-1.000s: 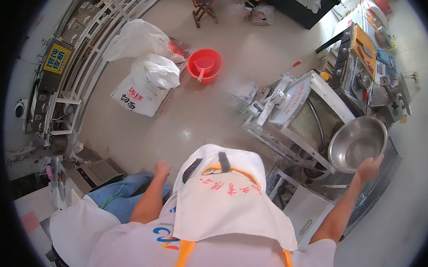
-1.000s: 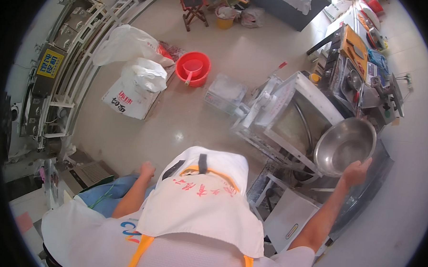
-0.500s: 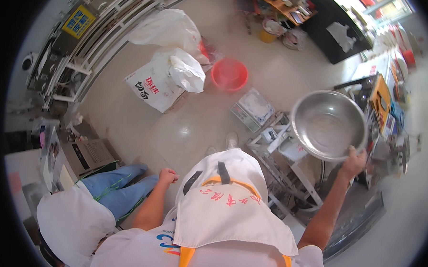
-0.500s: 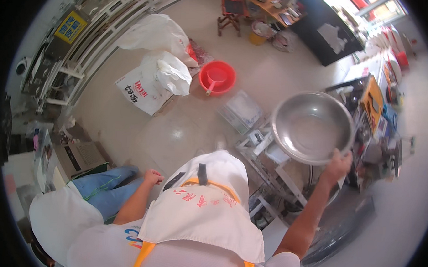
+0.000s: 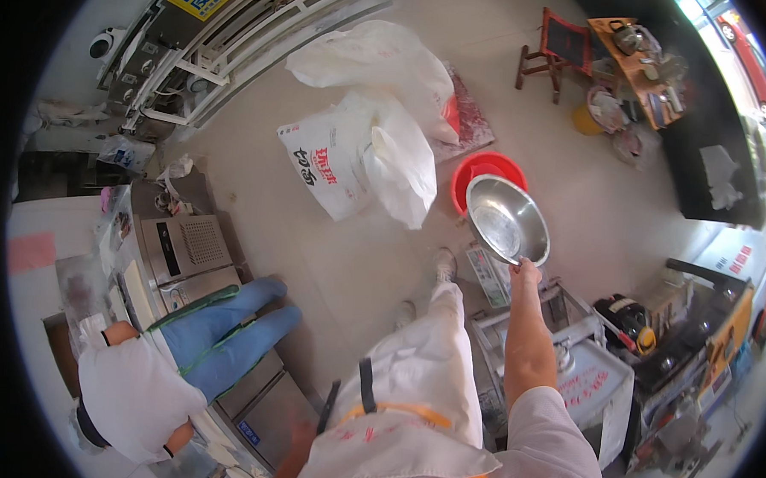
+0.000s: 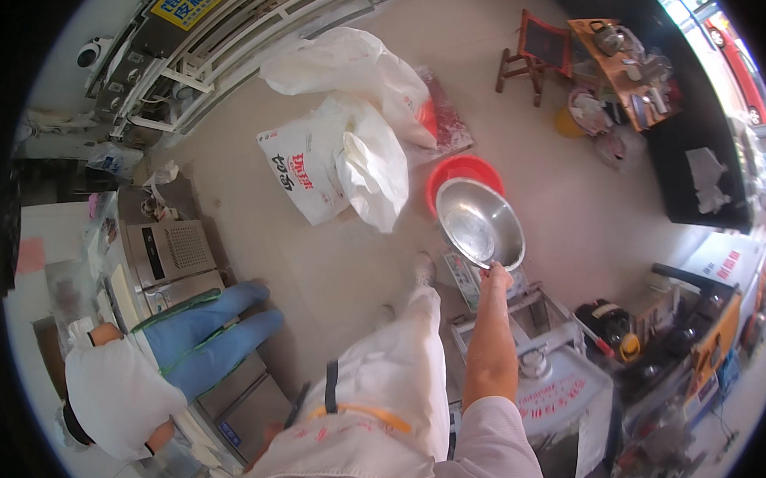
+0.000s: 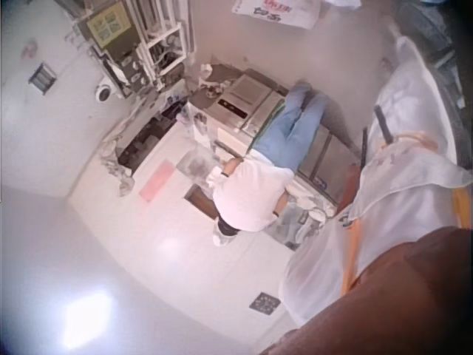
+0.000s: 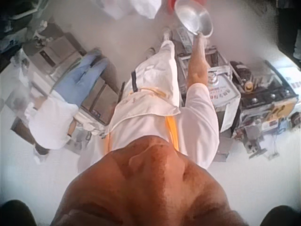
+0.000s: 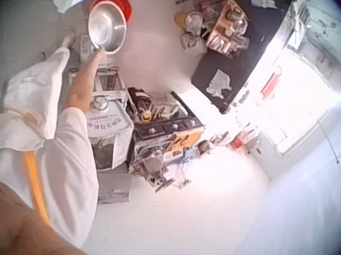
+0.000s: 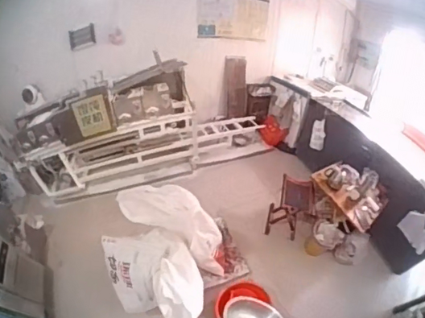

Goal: The person pours flour from a bag into a bowl, scoops a dry mixture into a smaller container, and then adds liquid from a bucket into a large mixing machine.

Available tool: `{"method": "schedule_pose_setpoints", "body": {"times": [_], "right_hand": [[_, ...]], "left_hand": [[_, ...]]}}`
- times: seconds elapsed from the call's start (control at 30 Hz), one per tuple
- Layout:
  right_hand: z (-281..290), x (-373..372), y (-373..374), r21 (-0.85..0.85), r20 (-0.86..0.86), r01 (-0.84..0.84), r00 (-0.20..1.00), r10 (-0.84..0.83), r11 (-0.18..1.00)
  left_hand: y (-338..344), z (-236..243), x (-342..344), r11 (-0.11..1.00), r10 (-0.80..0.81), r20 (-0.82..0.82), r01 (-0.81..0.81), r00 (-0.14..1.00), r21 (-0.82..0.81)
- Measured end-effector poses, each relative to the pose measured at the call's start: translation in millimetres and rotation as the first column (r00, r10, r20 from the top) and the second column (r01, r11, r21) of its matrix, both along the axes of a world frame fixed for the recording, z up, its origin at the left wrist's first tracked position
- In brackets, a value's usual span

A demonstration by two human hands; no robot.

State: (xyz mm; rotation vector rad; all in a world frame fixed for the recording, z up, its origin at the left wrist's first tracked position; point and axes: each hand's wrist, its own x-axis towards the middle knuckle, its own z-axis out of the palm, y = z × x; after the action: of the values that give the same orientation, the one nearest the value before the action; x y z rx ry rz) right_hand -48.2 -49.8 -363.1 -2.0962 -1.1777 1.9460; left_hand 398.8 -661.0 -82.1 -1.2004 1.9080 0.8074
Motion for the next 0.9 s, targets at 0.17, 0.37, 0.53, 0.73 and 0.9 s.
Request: {"method": "schedule_pose_setpoints", "body": {"times": [0.17, 0.37, 0.53, 0.73, 0.9], "right_hand": [[-93.8, -66.1, -41.9, -0.054, -0.114, 0.124, 0.985, -0.129, 0.991], [-144.1, -94.3, -64.2, -0.081, -0.158, 0.082, 0.983, -0.094, 0.993], [-163.9, -53.6, -58.0, -0.22, -0.007, 0.058, 0.998, -0.061, 0.974], [-64.9, 24.0, -61.0, -0.29, -0.099, -0.491, 0.869, 0.485, 0.821], [3.6, 82.0, -66.7, -0.114, -0.072, -0.713, 0.7, 0.71, 0.692]], "left_hand": [[76.9, 23.5, 6.9, 0.99, 0.118, 0.256, -0.093, 0.959, -0.108], [123.3, 36.2, -14.6, 0.979, 0.179, 0.372, -0.127, 0.911, -0.16], [119.4, 32.0, -18.0, 0.986, 0.125, 0.336, -0.078, 0.934, -0.149], [133.3, -7.8, 65.0, 0.974, 0.091, 0.253, -0.033, 0.963, -0.224], [143.0, -42.7, 94.6, 0.899, 0.2, 0.106, -0.139, 0.974, -0.414]]}}
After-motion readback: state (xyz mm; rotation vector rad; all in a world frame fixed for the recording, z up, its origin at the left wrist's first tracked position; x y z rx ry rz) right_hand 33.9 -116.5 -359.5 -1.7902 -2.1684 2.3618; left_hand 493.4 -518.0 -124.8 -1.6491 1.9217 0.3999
